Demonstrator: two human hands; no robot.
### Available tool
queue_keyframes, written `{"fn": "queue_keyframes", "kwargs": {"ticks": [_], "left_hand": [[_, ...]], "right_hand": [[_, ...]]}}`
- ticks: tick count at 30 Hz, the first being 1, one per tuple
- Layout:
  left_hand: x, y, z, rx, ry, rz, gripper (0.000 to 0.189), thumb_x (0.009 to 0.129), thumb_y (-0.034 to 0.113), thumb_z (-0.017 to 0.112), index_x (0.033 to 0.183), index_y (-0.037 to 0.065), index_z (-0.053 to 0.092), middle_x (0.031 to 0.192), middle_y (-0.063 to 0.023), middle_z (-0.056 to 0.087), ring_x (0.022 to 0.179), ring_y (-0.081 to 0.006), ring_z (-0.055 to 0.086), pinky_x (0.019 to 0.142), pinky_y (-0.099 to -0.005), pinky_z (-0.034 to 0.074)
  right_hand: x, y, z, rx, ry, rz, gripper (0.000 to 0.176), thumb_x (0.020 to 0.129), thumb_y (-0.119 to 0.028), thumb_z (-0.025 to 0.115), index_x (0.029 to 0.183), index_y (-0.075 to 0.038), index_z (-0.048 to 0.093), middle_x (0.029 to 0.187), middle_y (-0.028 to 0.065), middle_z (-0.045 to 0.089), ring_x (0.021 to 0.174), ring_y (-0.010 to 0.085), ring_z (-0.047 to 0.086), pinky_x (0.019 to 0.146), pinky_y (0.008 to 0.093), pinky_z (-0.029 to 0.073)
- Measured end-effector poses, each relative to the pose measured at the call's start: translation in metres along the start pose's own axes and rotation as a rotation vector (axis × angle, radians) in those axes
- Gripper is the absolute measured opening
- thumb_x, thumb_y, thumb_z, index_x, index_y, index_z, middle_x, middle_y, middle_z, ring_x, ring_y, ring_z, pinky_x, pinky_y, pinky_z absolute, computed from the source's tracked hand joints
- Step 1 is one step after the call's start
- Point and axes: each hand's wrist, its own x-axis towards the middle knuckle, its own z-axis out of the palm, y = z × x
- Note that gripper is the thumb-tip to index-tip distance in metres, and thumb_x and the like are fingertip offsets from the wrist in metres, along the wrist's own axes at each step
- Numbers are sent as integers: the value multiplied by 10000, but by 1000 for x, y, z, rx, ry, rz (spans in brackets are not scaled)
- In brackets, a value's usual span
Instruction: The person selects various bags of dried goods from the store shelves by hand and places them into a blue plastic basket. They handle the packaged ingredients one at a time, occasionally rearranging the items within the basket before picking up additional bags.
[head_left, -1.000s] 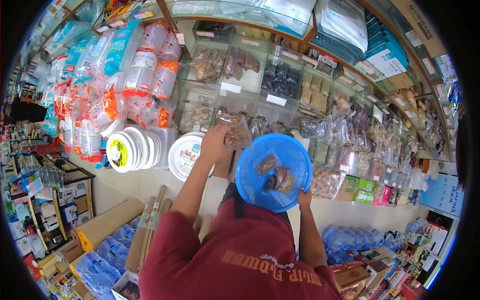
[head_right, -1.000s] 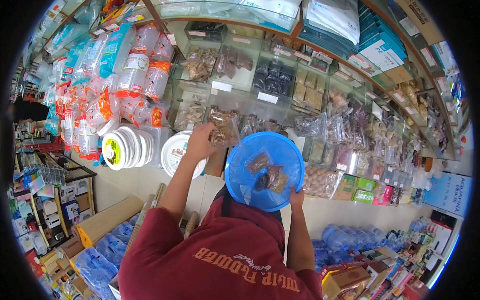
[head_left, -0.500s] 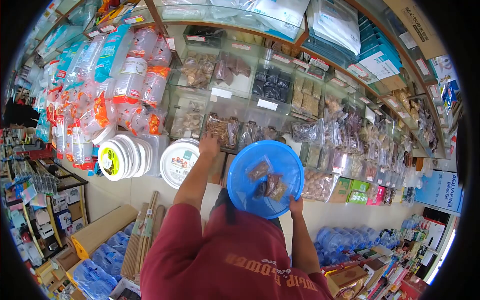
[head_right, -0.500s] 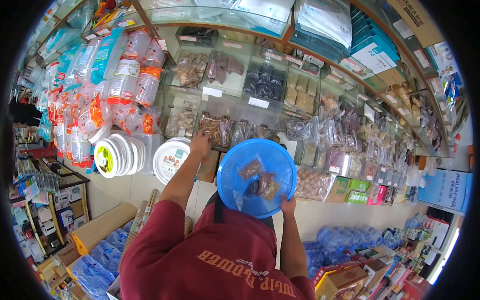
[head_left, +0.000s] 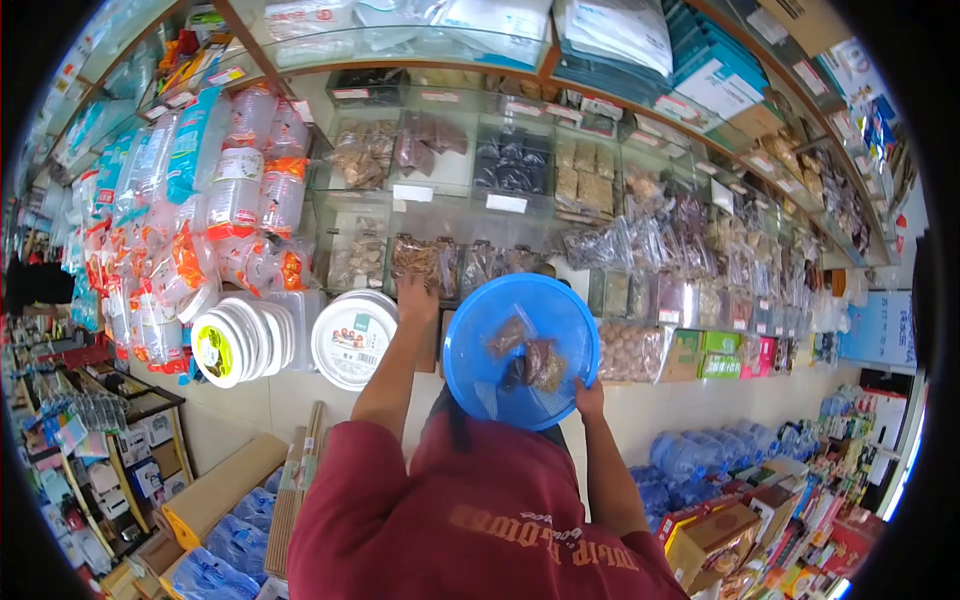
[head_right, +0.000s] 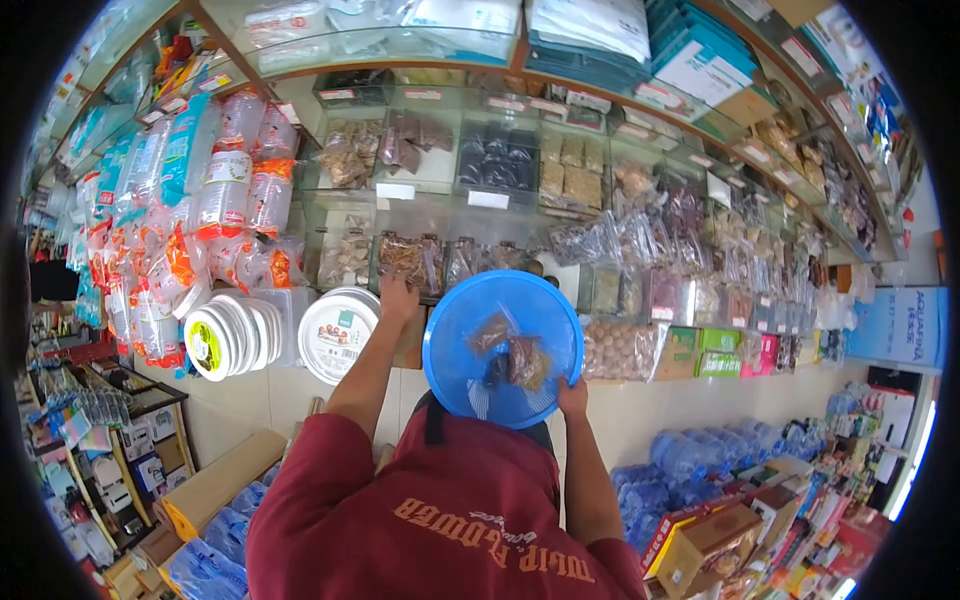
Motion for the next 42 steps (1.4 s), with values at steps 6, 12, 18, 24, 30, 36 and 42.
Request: {"fn": "queue_keyframes", "kwargs": {"ticks": [6,12,18,24,30,36,42], "left_hand": [[-64,90,-41,-470,235,487,304,694,54,582,995,23,547,1023,-188,544,981,-381,511,918,-449,380],[-108,115,6,-99,-220,425,568,737,194,665,1210,-3,419,1149,-190,487,1071,-376,471,922,-449,413],[-108,101,37,37,-403,304,613,707,261,702,1179,-4,414,1175,-198,485,1081,-391,475,897,-437,444],[-107,99,43,-224,-632,124,445,683,282,699,981,-21,564,958,-221,613,906,-371,586,817,-419,474],[-107,107,8,-350,-645,107,308,756,256,606,914,-8,586,866,-175,632,816,-245,639,686,-371,515],[-90,89,-29,-1382,-894,-248,228,818,178,498,970,17,554,906,-94,565,805,-206,602,630,-355,517],[-47,62,-7,-1413,-560,-307,236,809,160,484,989,25,554,867,-81,568,768,-181,593,606,-296,484]], "right_hand": [[-14,-37,-2,74,28,1,218,821,-150,590,984,-9,624,902,124,667,841,230,633,758,346,478],[-10,-17,3,20,32,-28,225,830,-169,592,993,-19,634,867,100,664,793,186,618,715,326,477],[-22,-14,1,11,-5,28,232,831,-176,596,989,-10,628,858,95,661,790,177,611,719,324,474],[-32,3,13,279,0,128,194,858,-136,575,1016,-30,615,876,42,640,722,155,587,664,302,461],[-49,13,14,624,-97,318,245,860,-107,570,1094,-38,570,918,47,627,781,169,590,620,300,483],[-67,17,-5,860,16,431,251,862,-86,552,1100,-8,546,970,78,615,821,215,613,681,350,524],[-105,45,-30,956,132,425,328,873,-89,520,1184,4,474,1075,118,578,930,275,601,770,421,527]]}}
